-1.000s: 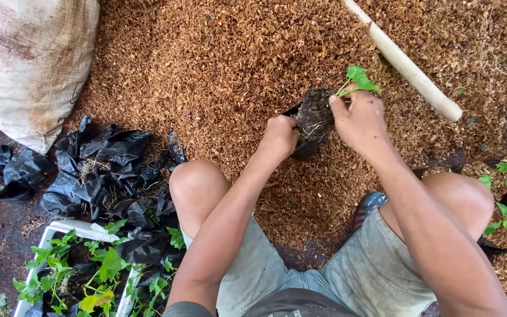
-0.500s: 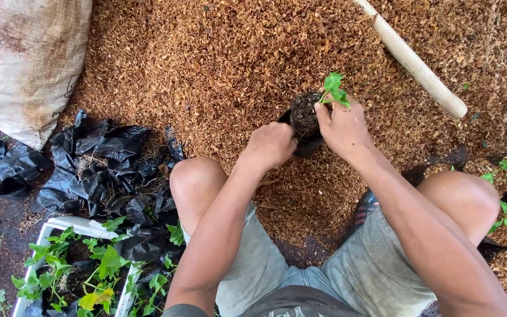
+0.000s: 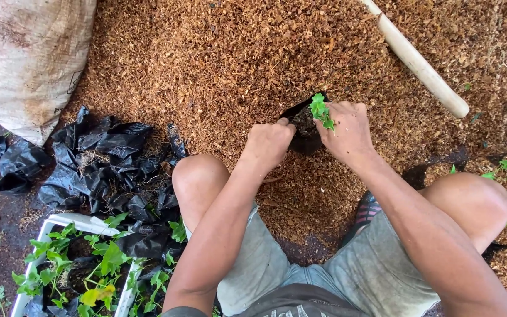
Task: Transplanting small seedlings into black plastic nursery bags and filling them with rice husk mulch.
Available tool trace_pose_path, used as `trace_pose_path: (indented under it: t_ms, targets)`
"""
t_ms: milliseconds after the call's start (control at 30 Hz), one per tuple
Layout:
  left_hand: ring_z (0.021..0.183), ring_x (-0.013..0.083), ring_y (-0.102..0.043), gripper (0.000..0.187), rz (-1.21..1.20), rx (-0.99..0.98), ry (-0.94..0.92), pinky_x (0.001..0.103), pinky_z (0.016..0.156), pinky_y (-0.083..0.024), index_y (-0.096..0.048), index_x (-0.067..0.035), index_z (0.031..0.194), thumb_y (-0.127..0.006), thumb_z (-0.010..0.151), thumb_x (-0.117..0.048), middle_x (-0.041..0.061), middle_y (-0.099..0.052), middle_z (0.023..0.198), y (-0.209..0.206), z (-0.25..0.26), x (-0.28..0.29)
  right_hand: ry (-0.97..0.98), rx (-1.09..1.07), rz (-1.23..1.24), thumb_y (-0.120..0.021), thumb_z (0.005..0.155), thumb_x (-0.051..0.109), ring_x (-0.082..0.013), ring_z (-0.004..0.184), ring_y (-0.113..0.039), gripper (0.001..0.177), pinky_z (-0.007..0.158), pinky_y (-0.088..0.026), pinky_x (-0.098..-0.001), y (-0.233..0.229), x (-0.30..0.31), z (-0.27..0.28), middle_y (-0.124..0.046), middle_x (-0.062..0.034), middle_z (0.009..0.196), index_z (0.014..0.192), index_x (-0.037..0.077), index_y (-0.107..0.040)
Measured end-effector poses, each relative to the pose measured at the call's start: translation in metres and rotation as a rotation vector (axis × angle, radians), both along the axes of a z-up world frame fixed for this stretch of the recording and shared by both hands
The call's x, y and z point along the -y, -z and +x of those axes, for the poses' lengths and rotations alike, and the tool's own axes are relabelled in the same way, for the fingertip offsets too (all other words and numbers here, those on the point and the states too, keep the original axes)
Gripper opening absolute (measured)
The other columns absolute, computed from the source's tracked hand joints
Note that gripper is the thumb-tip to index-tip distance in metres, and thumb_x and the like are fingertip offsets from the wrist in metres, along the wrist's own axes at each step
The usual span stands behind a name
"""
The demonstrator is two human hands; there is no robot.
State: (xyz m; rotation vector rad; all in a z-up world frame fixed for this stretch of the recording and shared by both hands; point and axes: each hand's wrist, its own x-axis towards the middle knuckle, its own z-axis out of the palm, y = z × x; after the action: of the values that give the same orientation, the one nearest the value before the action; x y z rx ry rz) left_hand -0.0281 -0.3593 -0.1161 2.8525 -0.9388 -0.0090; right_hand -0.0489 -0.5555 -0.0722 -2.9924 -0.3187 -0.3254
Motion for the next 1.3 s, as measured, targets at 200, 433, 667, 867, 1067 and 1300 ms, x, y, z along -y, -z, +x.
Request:
trace_pose_path:
  t_ms: [200,433,667,867,1067,1300]
  targets:
    - [0.073,0.0324,-0.076,0.03,0.006,0.005,0.04,0.047,0.065,-0.062,-0.07,-0.011,0.114,-0.068,0.086,-0.019,0.012,-0.075,0.101,-0.016,0.0,0.001,-0.028,-0.101,0.154,-0.06,0.103,0.025,-0.0252,0.112,-0.069,0.026,0.105,-0.038,-0.044,0.006,0.001,0.002,-0.075,-0.0104,0.117,0.118,0.007,-0.071]
    - [0.079,0.0372,-0.076,0.032,-0.124,-0.051,-0.116,0.049,0.072,-0.062,-0.059,-0.017,0.123,-0.064,0.093,-0.028,0.011,-0.07,0.118,-0.024,0.006,0.009,-0.021,-0.301,0.266,-0.064,0.096,0.017,-0.0415,0.121,-0.063,0.033,0.117,-0.019,-0.0674,-0.009,0.007,-0.004,-0.067,-0.0248,0.126,0.122,-0.004,-0.066]
    - [0.083,0.0347,-0.076,0.039,-0.125,-0.084,-0.108,0.049,0.073,-0.063,-0.062,-0.018,0.128,-0.07,0.091,-0.028,0.007,-0.071,0.107,-0.006,0.017,0.021,0.126,-0.496,0.272,-0.065,0.092,0.002,-0.0371,0.099,-0.073,0.037,0.1,-0.053,-0.0524,-0.022,0.002,-0.009,-0.071,-0.0244,0.106,0.128,-0.008,-0.063]
    - [0.071,0.03,-0.076,0.03,-0.101,0.064,-0.107,0.044,0.063,-0.062,-0.072,-0.013,0.112,-0.075,0.085,-0.024,0.004,-0.074,0.08,0.033,0.026,0.028,0.094,-0.402,0.38,-0.071,0.089,0.005,-0.0414,0.089,-0.074,0.02,0.08,-0.062,-0.0487,0.017,-0.002,-0.001,-0.073,-0.0236,0.088,0.106,-0.005,-0.072]
    - [0.073,0.0359,-0.076,0.03,-0.167,-0.033,-0.095,0.05,0.065,-0.062,-0.074,-0.015,0.113,-0.072,0.085,-0.027,0.008,-0.074,0.09,0.016,0.025,0.027,0.16,-0.429,0.528,-0.071,0.087,0.012,-0.0442,0.094,-0.072,0.019,0.082,-0.06,-0.0519,0.032,0.01,0.005,-0.073,-0.0233,0.088,0.099,-0.002,-0.075]
    - [0.076,0.0361,-0.076,0.036,-0.055,-0.068,-0.082,0.055,0.061,-0.06,-0.07,-0.02,0.121,-0.071,0.086,-0.03,0.007,-0.07,0.107,0.063,0.033,0.045,0.213,-0.493,0.56,-0.067,0.087,0.01,-0.0409,0.094,-0.073,0.022,0.079,-0.06,-0.0459,0.022,0.01,-0.002,-0.075,-0.02,0.093,0.106,0.004,-0.076]
